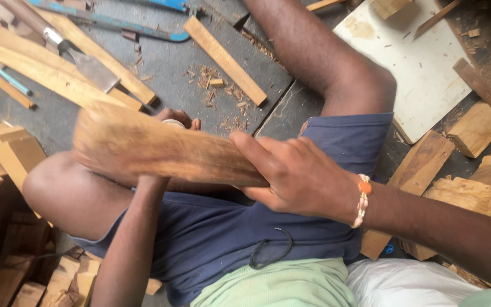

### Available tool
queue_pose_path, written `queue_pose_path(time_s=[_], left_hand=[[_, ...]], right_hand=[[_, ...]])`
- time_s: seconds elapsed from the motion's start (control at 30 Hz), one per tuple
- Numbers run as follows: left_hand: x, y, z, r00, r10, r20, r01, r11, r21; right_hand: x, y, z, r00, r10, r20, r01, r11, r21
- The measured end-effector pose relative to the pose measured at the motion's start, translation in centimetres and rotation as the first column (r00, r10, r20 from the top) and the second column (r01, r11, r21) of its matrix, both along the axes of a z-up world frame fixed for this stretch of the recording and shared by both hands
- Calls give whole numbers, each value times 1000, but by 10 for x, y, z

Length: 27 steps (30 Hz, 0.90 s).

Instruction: The person uses a wooden mallet to strike a metal chisel against a block of wood to carve and shape it while sitting on the floor.

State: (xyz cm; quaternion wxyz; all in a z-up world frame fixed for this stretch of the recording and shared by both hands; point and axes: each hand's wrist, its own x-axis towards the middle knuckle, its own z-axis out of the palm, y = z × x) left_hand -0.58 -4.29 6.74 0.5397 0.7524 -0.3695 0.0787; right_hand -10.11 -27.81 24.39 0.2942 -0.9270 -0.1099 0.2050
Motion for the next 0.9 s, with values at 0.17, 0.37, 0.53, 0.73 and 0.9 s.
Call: queue_pose_path(time_s=[0.17,0.37,0.53,0.73,0.9], left_hand=[[11,-15,-5,848,123,-515,-408,771,-489],[27,21,8,796,133,-590,-417,827,-377],[28,24,8,969,110,-219,-107,994,29],[25,40,-20,994,37,-102,-40,999,-25],[8,45,-14,993,52,-104,-55,998,-21]], right_hand=[[-17,-8,-36,949,-178,260,105,956,274],[-22,-11,-83,910,-345,231,215,868,449],[-13,-13,-69,914,-325,243,172,852,494],[9,2,-32,879,-251,406,6,856,518],[17,4,-4,882,-165,441,-109,839,533]])
